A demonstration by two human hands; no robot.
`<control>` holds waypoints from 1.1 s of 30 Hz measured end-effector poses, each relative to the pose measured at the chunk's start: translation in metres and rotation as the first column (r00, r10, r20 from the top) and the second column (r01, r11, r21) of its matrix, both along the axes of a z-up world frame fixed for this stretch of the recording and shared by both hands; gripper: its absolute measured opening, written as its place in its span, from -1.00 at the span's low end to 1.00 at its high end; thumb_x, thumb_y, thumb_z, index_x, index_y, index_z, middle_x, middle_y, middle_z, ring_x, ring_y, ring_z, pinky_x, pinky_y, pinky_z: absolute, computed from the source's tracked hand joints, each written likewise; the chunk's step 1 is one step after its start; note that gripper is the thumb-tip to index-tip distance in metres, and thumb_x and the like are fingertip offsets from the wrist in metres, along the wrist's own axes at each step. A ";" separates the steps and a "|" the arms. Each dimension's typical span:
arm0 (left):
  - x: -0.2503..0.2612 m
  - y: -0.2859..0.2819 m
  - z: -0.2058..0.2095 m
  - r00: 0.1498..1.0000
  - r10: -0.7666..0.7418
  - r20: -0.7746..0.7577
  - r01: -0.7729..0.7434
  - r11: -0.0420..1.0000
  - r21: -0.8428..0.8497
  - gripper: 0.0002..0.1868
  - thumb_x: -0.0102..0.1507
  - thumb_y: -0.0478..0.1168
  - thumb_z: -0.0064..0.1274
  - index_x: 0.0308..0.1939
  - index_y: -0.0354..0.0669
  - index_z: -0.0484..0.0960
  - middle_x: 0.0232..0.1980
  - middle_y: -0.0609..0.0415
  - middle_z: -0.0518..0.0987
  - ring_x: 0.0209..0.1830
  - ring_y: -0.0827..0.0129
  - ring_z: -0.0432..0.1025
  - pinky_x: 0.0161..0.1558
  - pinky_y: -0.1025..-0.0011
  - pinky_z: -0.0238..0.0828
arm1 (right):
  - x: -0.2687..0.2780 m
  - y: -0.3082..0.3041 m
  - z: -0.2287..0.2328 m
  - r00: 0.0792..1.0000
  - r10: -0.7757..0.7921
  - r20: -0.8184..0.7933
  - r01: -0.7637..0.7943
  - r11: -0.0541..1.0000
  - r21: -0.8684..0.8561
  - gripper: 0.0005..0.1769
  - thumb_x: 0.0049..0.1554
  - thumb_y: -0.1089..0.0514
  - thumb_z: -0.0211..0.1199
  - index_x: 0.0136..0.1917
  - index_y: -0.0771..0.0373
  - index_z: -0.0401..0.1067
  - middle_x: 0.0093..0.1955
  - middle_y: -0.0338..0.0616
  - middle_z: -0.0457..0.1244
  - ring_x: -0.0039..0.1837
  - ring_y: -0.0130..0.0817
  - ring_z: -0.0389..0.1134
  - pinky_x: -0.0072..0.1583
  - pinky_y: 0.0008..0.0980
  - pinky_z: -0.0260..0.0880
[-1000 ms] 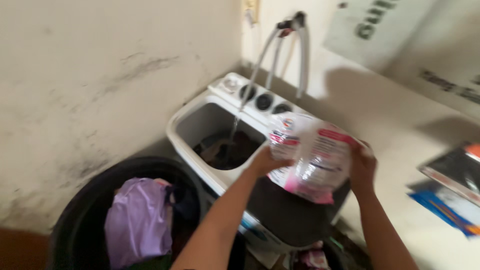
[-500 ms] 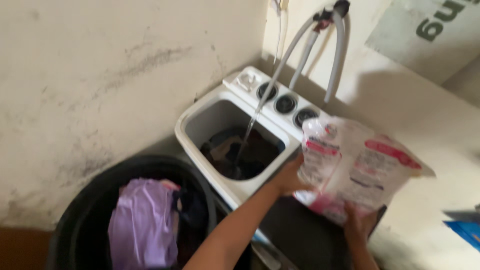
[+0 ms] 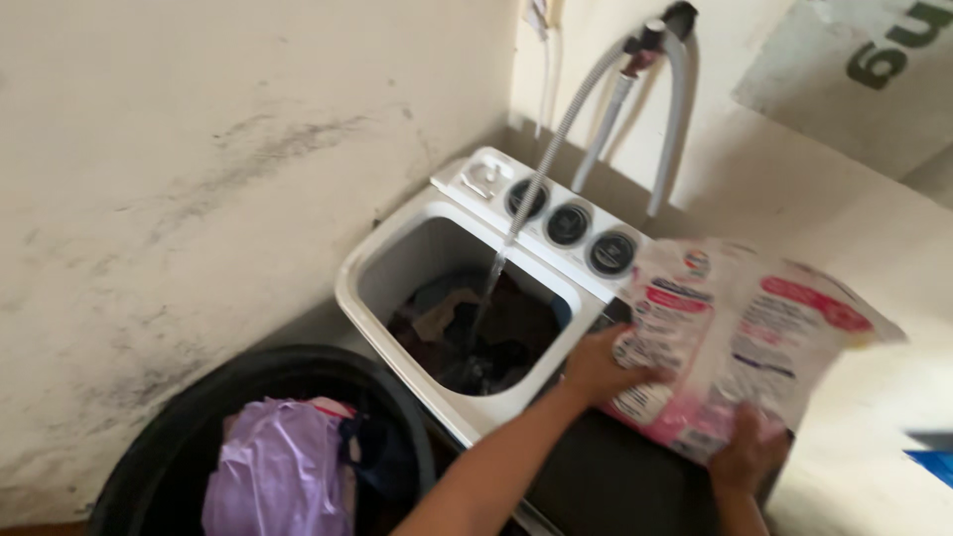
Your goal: The person loads clothes from a laundry basket into a twin-tub washing machine, places a spinner cover, and runs water from a hose into the tub over the clothes. They then pour powdered detergent from a pink package into the tub, close the machine lid, and turn the control dial to start the wash.
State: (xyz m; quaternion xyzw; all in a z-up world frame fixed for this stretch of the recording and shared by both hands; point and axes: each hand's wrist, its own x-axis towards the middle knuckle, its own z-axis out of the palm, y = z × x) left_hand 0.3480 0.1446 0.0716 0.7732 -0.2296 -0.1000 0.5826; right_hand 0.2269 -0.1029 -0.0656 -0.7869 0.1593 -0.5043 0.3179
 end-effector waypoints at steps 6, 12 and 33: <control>0.036 -0.018 -0.020 0.992 0.055 0.111 -0.057 0.998 0.018 -0.06 -0.02 0.38 0.29 0.30 -0.07 0.53 0.05 -0.09 0.68 0.08 0.04 0.57 0.09 0.23 0.44 | 0.031 -0.016 -0.008 0.973 -0.212 -0.091 0.183 0.949 -0.258 -0.70 0.20 0.23 0.27 0.21 0.31 0.49 0.19 0.20 0.34 0.18 0.00 0.36 0.19 -0.11 0.38; 0.039 -0.039 -0.026 0.985 0.166 0.055 -0.166 0.986 -0.007 -0.25 0.35 0.33 0.08 0.37 -0.16 0.50 0.13 -0.16 0.66 0.09 0.11 0.60 0.15 0.31 0.47 | 0.035 0.015 0.047 0.937 0.212 0.279 -0.317 0.850 0.421 -0.60 0.25 0.21 0.20 0.30 0.46 0.37 0.18 -0.06 0.33 0.15 -0.34 0.33 0.21 -0.36 0.35; 0.056 -0.025 -0.043 0.930 -0.132 -0.344 -0.183 0.647 -0.741 -0.23 0.31 0.26 0.09 0.31 -0.34 0.47 0.15 -0.06 0.59 0.10 0.25 0.49 0.18 0.25 0.44 | 0.057 0.006 0.138 0.925 0.372 -0.074 -0.326 0.880 0.344 -0.69 0.22 0.07 0.32 0.13 0.32 0.54 -0.09 -0.06 0.39 -0.08 -0.34 0.37 0.04 -0.28 0.38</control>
